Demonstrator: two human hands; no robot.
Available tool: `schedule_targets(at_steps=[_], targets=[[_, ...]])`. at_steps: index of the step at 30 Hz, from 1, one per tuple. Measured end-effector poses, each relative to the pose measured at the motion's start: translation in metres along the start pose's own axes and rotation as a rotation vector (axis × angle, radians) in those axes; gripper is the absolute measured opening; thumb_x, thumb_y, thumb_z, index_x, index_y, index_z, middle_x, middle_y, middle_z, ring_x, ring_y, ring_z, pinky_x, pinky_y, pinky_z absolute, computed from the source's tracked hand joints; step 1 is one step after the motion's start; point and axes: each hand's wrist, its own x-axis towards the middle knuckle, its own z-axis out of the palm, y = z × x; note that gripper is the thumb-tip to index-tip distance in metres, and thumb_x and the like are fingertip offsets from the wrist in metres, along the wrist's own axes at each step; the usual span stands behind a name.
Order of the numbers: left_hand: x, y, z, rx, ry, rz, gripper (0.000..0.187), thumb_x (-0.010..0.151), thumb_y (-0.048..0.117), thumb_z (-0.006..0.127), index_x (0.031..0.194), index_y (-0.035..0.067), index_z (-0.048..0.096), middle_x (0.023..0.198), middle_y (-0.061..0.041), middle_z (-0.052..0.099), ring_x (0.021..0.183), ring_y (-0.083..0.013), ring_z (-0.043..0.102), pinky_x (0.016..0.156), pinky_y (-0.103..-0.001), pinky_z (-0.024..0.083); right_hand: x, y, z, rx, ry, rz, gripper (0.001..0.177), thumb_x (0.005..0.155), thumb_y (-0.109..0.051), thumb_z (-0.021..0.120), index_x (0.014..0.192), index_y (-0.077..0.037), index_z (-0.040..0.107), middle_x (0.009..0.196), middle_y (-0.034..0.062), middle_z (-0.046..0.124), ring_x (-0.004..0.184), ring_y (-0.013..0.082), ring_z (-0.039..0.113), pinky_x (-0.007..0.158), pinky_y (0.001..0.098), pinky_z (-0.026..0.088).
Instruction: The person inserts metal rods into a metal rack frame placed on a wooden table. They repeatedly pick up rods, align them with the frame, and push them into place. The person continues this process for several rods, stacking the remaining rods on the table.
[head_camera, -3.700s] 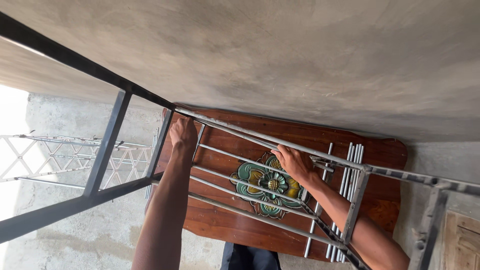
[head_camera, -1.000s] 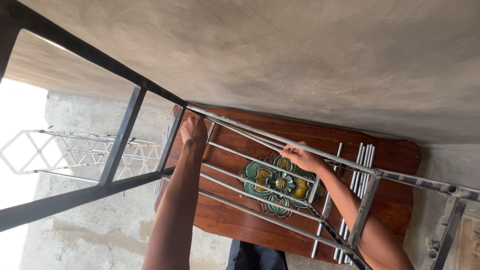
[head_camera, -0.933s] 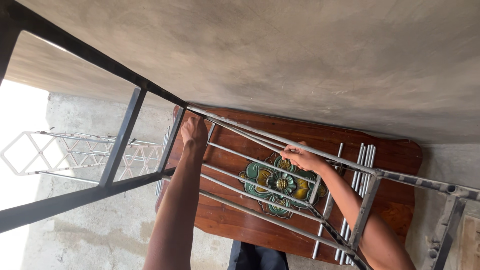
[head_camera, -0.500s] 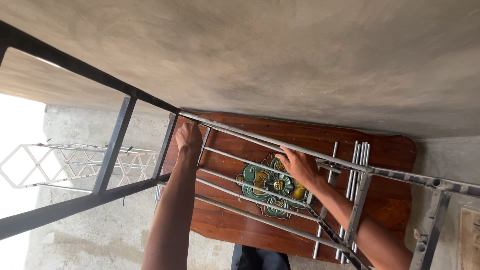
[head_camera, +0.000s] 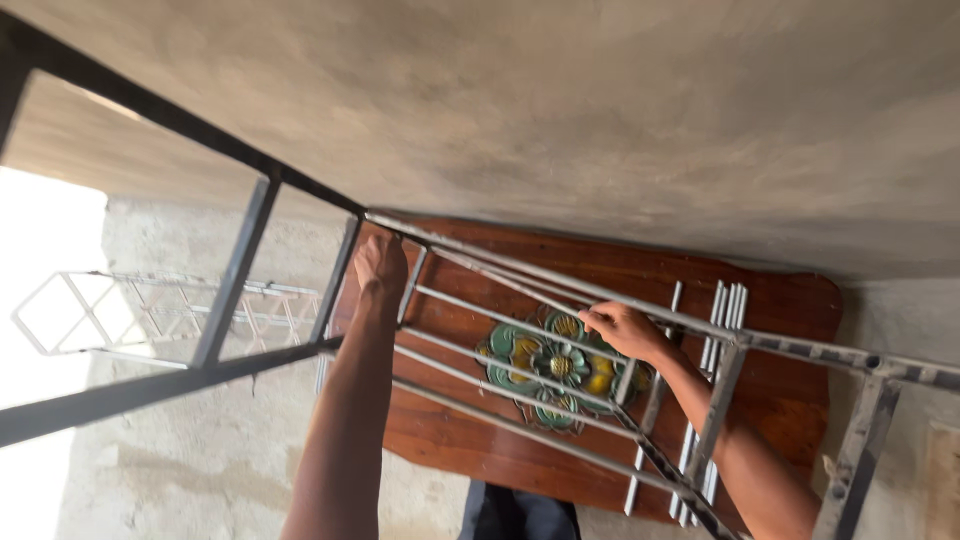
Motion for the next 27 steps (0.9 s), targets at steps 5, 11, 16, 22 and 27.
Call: schedule_targets(at_steps=[5, 11, 16, 22, 27], targets=[[0.007, 0.003, 0.009, 0.039, 0.002, -0.014, 0.02, 0.1, 0.012, 0.058, 0.105, 0.008, 0.076, 0.103, -0.019, 0.076, 0.096, -0.0336, 0.075, 0.077, -0.043, 0.061, -0.03, -0.022, -0.009, 0.41, -0.074, 0.176, 0.032, 0.101, -0.027, 0.057, 0.089, -0.003, 0.075, 0.05, 0.0016, 0.053, 0.039, 0.0113, 0.041, 0.036, 0.0264, 0.031], [0.0, 0.007, 0.008, -0.013, -0.04, -0.087, 0.02, 0.098, 0.019, 0.062, 0.102, 0.006, 0.077, 0.107, -0.019, 0.075, 0.1, -0.0332, 0.074, 0.083, -0.044, 0.06, -0.087, -0.06, -0.021, -0.065, 0.074, 0.04, 0.026, 0.103, -0.023, 0.055, 0.107, -0.006, 0.073, 0.055, 0.0054, 0.059, 0.041, 0.0098, 0.046, 0.039, 0.0237, 0.034], [-0.027, 0.043, -0.015, 0.104, -0.211, -0.09, 0.066, 0.097, 0.053, 0.061, 0.124, -0.007, 0.061, 0.121, -0.024, 0.066, 0.111, -0.0348, 0.067, 0.087, -0.046, 0.058, -0.14, -0.072, -0.022, -0.162, 0.286, -0.034, 0.034, 0.097, -0.017, 0.056, 0.127, -0.002, 0.063, 0.071, 0.0051, 0.069, 0.043, 0.011, 0.058, 0.033, 0.0249, 0.043], [-0.085, 0.071, -0.063, -0.015, -0.286, 0.062, 0.046, 0.099, 0.04, 0.058, 0.122, 0.001, 0.066, 0.126, -0.02, 0.069, 0.119, -0.0352, 0.068, 0.096, -0.047, 0.058, -0.215, -0.06, -0.017, -0.279, 0.41, 0.056, 0.035, 0.095, -0.021, 0.059, 0.126, -0.006, 0.063, 0.072, 0.0077, 0.068, 0.045, 0.0125, 0.06, 0.035, 0.026, 0.046], [-0.145, 0.082, -0.108, -0.113, -0.141, 0.247, 0.055, 0.093, 0.048, 0.069, 0.119, 0.0, 0.063, 0.12, -0.023, 0.066, 0.113, -0.0369, 0.066, 0.086, -0.05, 0.058, -0.247, -0.107, -0.036, -0.225, 0.408, 0.172, 0.034, 0.094, -0.023, 0.059, 0.124, -0.007, 0.065, 0.074, 0.0071, 0.067, 0.048, 0.0132, 0.06, 0.039, 0.0275, 0.047]])
